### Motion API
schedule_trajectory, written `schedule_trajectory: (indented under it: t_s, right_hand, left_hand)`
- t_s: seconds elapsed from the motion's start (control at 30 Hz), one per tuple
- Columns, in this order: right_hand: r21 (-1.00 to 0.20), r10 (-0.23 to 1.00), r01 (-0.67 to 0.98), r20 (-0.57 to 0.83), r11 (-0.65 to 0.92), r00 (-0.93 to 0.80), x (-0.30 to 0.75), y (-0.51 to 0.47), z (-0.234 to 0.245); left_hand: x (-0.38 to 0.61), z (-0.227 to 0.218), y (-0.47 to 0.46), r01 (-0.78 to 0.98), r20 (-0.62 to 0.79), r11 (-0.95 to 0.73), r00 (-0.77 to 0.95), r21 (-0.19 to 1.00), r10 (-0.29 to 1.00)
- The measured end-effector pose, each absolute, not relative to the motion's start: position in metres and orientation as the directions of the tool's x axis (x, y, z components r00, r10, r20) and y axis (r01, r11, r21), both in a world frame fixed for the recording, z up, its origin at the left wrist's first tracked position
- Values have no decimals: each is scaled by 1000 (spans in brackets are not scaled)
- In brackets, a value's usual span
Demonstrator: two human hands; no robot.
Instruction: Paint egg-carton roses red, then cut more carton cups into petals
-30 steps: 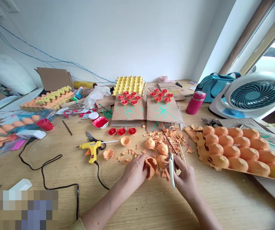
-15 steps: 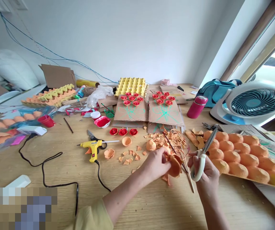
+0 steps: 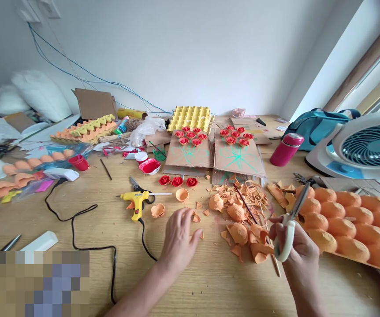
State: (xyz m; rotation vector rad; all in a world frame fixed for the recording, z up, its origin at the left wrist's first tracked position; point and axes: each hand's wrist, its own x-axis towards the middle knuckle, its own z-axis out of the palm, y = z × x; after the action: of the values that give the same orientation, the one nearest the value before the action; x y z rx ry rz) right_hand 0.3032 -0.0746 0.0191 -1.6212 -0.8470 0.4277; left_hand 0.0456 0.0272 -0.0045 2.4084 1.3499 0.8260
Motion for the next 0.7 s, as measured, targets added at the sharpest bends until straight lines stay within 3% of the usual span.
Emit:
schedule_trajectory:
  t_s: [0.1, 0.23, 0.4, 0.53, 0.63, 0.7]
  right_hand:
    - [-957, 741, 290, 178, -23, 648, 302, -75, 19]
    - [-941, 756, 338, 201, -30, 623, 302, -76, 18]
    - [-942, 743, 331, 184, -54, 643, 309, -84, 18]
    - [-918, 740, 381, 178, -113, 648, 318, -97, 15]
    - [-902, 731, 397, 156, -169, 664, 323, -104, 10]
    - [-876, 717, 437, 170, -205, 676, 326, -106, 10]
  left_hand:
    - [21, -36, 29, 819, 336, -434, 316, 375, 887]
    - [57, -47, 29, 812, 213, -453, 401, 367, 891]
    - [116, -18, 30, 658, 34, -532, 612, 532, 790]
    - [102, 24, 23, 632, 132, -504, 540, 588, 831]
    - [62, 75, 7, 430, 133, -414, 547, 802, 827]
    - [30, 106, -10, 333, 102, -327, 546, 884, 832]
